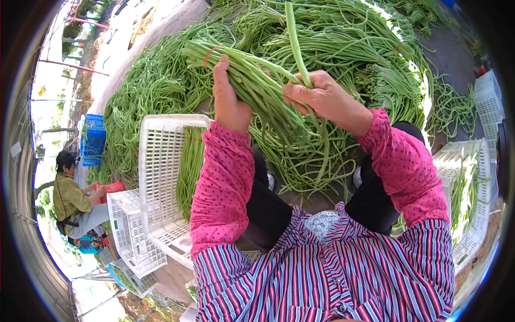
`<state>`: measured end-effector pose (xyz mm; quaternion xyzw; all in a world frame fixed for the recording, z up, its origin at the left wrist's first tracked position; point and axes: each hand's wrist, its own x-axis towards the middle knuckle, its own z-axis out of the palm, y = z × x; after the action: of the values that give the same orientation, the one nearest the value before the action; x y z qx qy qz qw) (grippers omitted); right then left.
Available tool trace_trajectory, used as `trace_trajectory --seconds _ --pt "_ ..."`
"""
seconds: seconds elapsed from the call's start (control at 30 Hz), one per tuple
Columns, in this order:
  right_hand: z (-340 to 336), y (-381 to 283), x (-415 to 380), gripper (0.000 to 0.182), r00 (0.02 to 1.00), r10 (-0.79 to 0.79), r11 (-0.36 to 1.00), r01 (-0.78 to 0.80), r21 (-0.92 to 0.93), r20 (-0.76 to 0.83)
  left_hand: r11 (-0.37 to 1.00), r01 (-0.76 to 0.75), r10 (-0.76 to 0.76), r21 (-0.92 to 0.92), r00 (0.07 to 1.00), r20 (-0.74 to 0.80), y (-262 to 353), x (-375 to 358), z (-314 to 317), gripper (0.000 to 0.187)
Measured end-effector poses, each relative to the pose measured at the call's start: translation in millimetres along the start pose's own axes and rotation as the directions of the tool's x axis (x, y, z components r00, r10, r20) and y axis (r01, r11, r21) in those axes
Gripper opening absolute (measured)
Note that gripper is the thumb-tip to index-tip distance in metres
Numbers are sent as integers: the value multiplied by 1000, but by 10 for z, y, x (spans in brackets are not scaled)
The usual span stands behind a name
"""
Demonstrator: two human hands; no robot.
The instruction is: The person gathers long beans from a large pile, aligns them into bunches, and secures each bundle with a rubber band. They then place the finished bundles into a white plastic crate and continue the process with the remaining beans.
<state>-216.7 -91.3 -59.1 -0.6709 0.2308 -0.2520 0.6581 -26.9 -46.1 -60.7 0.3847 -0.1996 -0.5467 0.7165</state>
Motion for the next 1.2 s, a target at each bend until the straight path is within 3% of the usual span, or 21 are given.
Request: trace_trajectory --seconds 0.03,0.1,0.17,0.23,0.33,0.43,0.5,0.57,0.63,0.67,0.7,0.77,0.83,0.87,1.03,1.1,1.13,1.2 --pt "2 -25 -69 31 997 72 996 -70 -51 22 1000 -4 4 0 1000 -10 64 46 -68 38" --pt "-41 -44 -106 33 997 78 995 -77 -60 16 986 -14 -6 -166 993 -121 189 172 -221 39" --pt "-141 -42 -71 37 991 31 993 -16 120 -129 980 -15 -8 -197 993 -114 236 218 -340 39" --pt "-200 -73 -44 38 980 16 998 -4 61 -196 987 -4 -16 -163 993 -121 215 193 -329 35" --pt "-182 155 53 27 973 -113 976 147 161 -201 997 -35 29 -70 996 -79 102 141 -177 38" --pt "-1 182 106 23 974 -39 983 78 169 -223 992 -83 88 91 994 -57 44 38 15 35" --pt "101 253 188 23 970 -80 988 109 113 -231 946 -211 213 246 977 21 3 -48 173 37" --pt "218 352 273 23 920 -265 917 148 -371 -289 934 -272 273 233 962 28 -55 -45 254 37" --pt "144 281 292 26 937 -217 928 110 -355 -275 936 -264 268 232 963 13 -79 -54 240 34" --pt "68 297 327 26 974 -131 984 105 -147 -183 977 -144 147 158 989 -8 -38 -53 198 32" --pt "3 278 347 26 995 -66 995 71 67 -70 977 -142 145 158 989 -9 -5 -38 143 32" --pt "-134 212 334 25 1000 -22 997 23 79 -14 993 111 -112 39 993 25 51 6 46 31" --pt "-204 179 311 23 990 112 994 -110 23 -82 989 144 -145 12 988 45 89 -75 29 27" --pt "-287 303 379 20 984 179 984 -179 14 -16 985 173 -173 18 982 70 93 -115 33 27" --pt "-195 347 270 19 981 165 981 -174 -86 -105 962 272 -271 12 955 121 80 -139 -109 26" --pt "-169 386 243 19 999 48 998 -48 34 -1 967 255 -254 4 964 83 51 -124 -215 26" --pt "-137 405 212 19 998 -48 998 49 27 -46 964 262 -256 -50 962 92 51 -126 -242 26" --pt "-272 303 57 22 993 -6 1000 5 -15 -116 945 302 -290 -127 951 103 61 -112 -327 26"
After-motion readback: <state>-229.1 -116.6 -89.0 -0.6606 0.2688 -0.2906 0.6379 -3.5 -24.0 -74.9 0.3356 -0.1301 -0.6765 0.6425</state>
